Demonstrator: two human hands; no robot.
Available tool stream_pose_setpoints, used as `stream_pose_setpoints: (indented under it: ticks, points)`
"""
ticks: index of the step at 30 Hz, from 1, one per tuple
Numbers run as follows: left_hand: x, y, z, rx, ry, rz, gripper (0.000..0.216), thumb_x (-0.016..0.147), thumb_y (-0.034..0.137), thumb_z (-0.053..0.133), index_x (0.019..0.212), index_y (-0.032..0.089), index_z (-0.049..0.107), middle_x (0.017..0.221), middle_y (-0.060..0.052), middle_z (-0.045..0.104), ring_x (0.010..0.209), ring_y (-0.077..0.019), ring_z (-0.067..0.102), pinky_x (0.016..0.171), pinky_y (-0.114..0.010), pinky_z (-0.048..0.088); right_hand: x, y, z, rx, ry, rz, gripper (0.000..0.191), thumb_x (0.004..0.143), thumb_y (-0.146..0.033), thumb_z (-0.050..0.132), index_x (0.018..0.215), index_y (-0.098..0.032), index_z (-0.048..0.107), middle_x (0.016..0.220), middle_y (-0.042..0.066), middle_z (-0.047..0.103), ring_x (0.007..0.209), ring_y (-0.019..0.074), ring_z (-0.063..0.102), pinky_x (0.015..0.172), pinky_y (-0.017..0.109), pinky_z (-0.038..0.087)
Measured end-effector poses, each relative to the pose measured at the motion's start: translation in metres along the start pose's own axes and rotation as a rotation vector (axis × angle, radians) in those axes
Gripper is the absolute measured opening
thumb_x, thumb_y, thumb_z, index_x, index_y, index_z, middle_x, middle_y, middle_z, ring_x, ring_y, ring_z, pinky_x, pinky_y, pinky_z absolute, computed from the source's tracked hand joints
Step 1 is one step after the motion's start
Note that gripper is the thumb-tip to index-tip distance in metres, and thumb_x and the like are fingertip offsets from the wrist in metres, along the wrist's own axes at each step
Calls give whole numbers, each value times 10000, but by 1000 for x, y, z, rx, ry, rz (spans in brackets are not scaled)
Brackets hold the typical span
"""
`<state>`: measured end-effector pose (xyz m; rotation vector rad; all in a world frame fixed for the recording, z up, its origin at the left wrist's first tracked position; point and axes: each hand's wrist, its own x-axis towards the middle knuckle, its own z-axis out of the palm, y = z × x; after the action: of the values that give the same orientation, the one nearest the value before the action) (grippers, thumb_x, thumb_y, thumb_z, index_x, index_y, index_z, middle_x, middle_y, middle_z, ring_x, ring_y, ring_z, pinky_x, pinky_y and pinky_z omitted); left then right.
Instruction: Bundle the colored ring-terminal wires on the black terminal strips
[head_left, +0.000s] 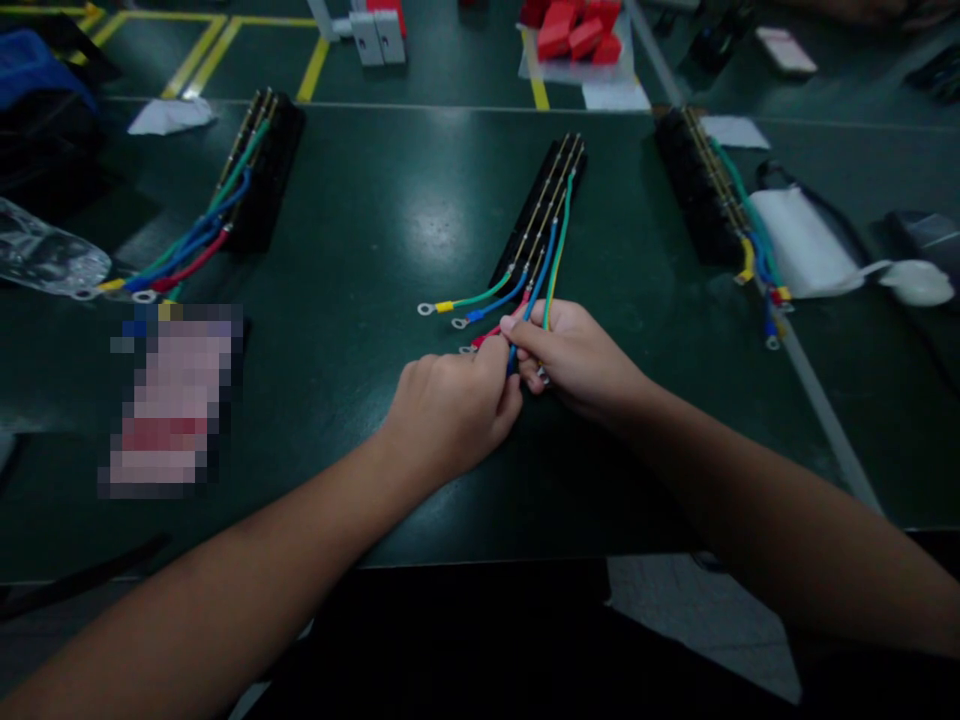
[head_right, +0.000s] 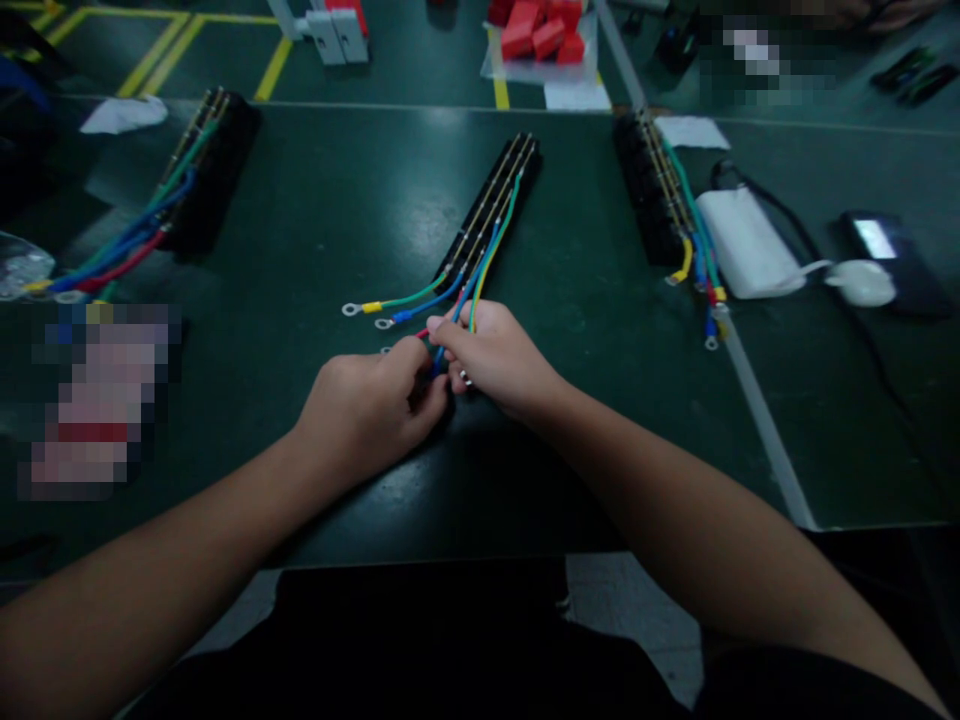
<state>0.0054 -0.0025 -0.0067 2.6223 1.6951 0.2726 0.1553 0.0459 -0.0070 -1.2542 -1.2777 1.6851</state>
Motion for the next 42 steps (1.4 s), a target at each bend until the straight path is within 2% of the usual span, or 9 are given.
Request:
stream_pose_setpoints:
  ticks: [5,13,24,31,37,42]
  points:
    - [1,0,1,3,-20,-19,279,984,365,460,1034,147,626,779,-125,763,682,-350,760,542,-383,487,1,2,-1,-6,-3,-10,283,1023,-113,535,742,-150,544,469,-58,519,331,42,450,356,140,329]
    - [2,2,-2,18,-96,-41,288,1016,303,395,1073,125,615,810,-151,768,712,-338,767,580,-374,511,2,3,-1,-18,10,2,265,1021,-130,541,757,-149,552,479,-58,512,333,47,450,362,147,340]
    - [1,0,-4,9,-50,-20,285,1001,318,428,1037,140,647,770,-134,760,686,-335,761,575,-371,510,0,2,-2,-10,9,-16,265,1009,-157,562,744,-159,548,476,-47,515,345,52,455,375,147,346]
    - [2,1,-4,43,-81,-17,306,1009,300,402,1061,122,645,769,-145,757,672,-335,758,570,-373,514,2,4,-2,-21,5,-14,263,1010,-171,560,747,-162,549,482,-46,519,343,51,448,366,151,331]
    - [1,0,-4,24,-46,-13,286,1001,332,427,992,149,647,764,-128,756,688,-339,765,563,-368,508,1,3,-2,14,0,-9,239,1009,-152,558,770,-154,550,482,-53,516,342,46,447,367,145,321]
    - [2,0,-3,32,-54,-12,294,1008,324,413,1018,141,643,778,-129,761,694,-324,767,562,-351,498,-1,1,-1,29,9,7,254,1002,-136,556,752,-173,526,477,-53,513,345,59,455,385,167,347]
